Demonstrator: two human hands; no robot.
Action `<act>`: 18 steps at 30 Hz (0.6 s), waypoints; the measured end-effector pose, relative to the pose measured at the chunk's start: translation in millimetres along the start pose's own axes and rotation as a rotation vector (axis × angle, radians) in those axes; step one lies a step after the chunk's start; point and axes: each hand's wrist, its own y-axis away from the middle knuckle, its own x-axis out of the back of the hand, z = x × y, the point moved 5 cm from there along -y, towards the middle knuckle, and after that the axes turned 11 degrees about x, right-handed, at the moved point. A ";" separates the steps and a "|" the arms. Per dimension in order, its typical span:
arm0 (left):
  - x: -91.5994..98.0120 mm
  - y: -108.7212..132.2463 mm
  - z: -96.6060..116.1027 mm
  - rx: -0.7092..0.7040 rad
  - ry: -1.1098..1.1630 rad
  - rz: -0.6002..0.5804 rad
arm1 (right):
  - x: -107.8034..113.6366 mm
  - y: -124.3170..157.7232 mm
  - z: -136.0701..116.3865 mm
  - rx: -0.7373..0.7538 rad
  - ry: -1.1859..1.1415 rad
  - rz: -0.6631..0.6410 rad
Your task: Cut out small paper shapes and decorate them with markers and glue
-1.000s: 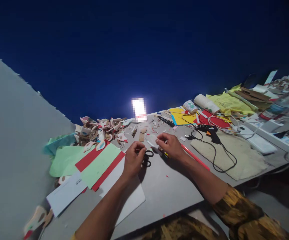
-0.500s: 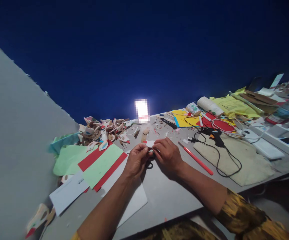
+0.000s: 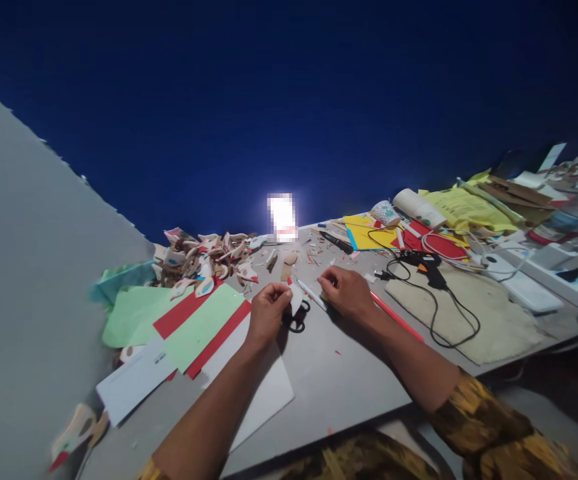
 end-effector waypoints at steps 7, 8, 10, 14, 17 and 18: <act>-0.4 2.7 13.4 0.026 -0.346 -0.021 | 5.4 -4.6 13.5 -0.067 0.270 -0.377; -0.1 3.3 15.2 -0.001 -0.385 -0.004 | 5.7 -4.5 14.4 -0.058 0.272 -0.401; 0.6 3.8 17.1 -0.050 -0.450 0.026 | 5.0 -3.9 17.0 -0.047 0.273 -0.443; -0.4 1.2 12.6 -0.075 -0.532 -0.034 | -1.7 -1.3 19.8 0.004 0.254 -0.477; -1.6 -0.2 7.6 -0.072 -0.537 -0.111 | -5.6 -0.2 19.4 0.049 0.237 -0.429; -1.3 -0.2 7.6 -0.085 -0.509 -0.117 | -5.6 -0.6 19.3 0.057 0.231 -0.399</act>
